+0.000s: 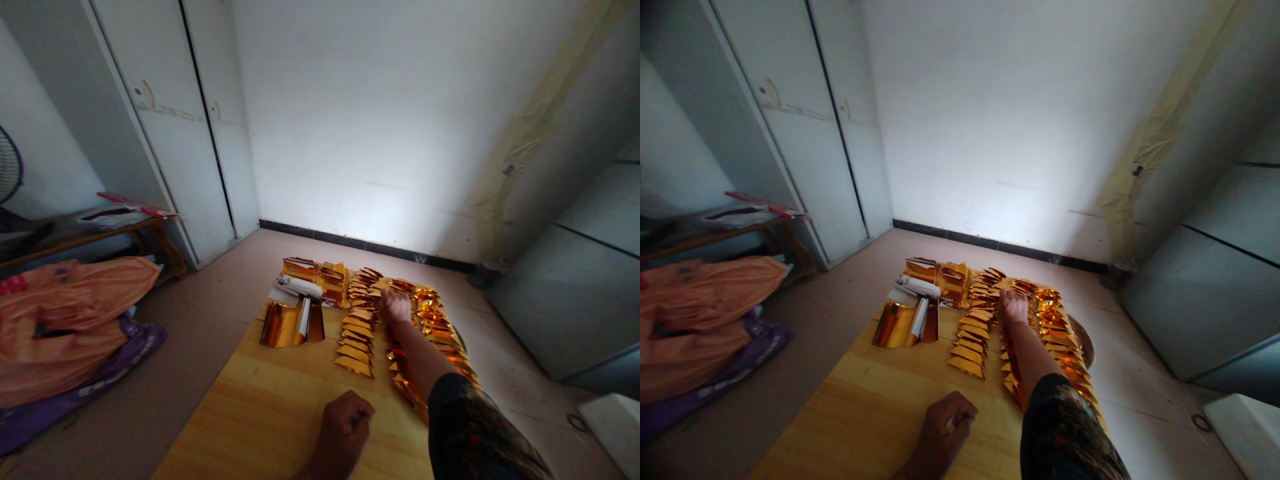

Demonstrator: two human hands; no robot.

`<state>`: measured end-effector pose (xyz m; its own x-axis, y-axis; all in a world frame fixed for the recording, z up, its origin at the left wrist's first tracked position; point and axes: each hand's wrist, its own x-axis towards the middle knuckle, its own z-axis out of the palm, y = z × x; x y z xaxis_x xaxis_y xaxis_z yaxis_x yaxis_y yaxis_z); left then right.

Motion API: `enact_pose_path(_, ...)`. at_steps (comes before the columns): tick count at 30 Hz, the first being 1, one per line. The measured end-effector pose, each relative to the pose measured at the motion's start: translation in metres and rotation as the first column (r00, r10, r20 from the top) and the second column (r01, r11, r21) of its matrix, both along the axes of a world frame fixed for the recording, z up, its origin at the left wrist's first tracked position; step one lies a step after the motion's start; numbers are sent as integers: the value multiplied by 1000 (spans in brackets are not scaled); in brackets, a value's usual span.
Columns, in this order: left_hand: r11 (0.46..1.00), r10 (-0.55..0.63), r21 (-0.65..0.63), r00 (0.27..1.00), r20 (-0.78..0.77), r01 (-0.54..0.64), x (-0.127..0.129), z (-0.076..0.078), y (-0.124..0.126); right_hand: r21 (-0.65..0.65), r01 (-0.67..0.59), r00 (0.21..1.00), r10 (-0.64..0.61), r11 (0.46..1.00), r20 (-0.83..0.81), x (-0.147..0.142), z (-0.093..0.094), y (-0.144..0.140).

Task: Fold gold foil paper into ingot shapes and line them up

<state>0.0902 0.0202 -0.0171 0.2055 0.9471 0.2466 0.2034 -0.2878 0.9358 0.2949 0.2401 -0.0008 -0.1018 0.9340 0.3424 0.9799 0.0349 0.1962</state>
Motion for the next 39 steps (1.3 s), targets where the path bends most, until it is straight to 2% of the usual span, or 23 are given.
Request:
enact_pose_path(6, 1000, 8, -1, 1000, -11, -8, 0, -1, 1, 14, -20, 1000, 20, 1000, -23, -2, 5, 0)
enact_pose_path(11, 999, 4, -35, 1000, 4, -4, 0, 5, 2, 104, -85, 995, 90, 991, -44, -15, 26, -13)
enact_pose_path(14, 1000, 13, -25, 999, 30, -12, 1, 6, 4, 119, -249, 959, 262, 961, -109, -42, 45, -42)
enact_pose_path(16, 1000, 26, -2, 999, 42, -26, 1, 5, 5, 106, -347, 907, 362, 932, -215, -64, 53, -72)
enact_pose_path(18, 999, 49, 7, 998, 43, -49, -2, 5, 6, 85, -399, 844, 402, 913, -355, -84, 55, -105)
enact_pose_path(22, 985, 173, -10, 983, 68, -173, -20, 4, 12, 71, -462, 741, 428, 884, -518, -103, 41, -163)
enact_pose_path(27, 917, 395, 20, 913, 103, -399, -56, 5, 27, 58, -517, 712, 467, 854, -524, -99, 7, -202)
enact_pose_path(31, 847, 524, 55, 848, 74, -528, -82, 4, 47, 69, -569, 721, 537, 820, -438, -94, -11, -214)
enact_pose_path(34, 770, 638, -18, 770, 9, -638, -95, 4, 68, 74, -605, 710, 580, 792, -399, -93, -17, -216)
enact_pose_path(36, 759, 641, -85, 764, -68, -645, -100, 6, 82, 74, -611, 711, 588, 788, -386, -94, -18, -215)
enact_pose_path(39, 751, 628, -102, 753, -200, -653, -98, 12, 100, 78, -601, 727, 585, 795, -359, -96, -19, -213)
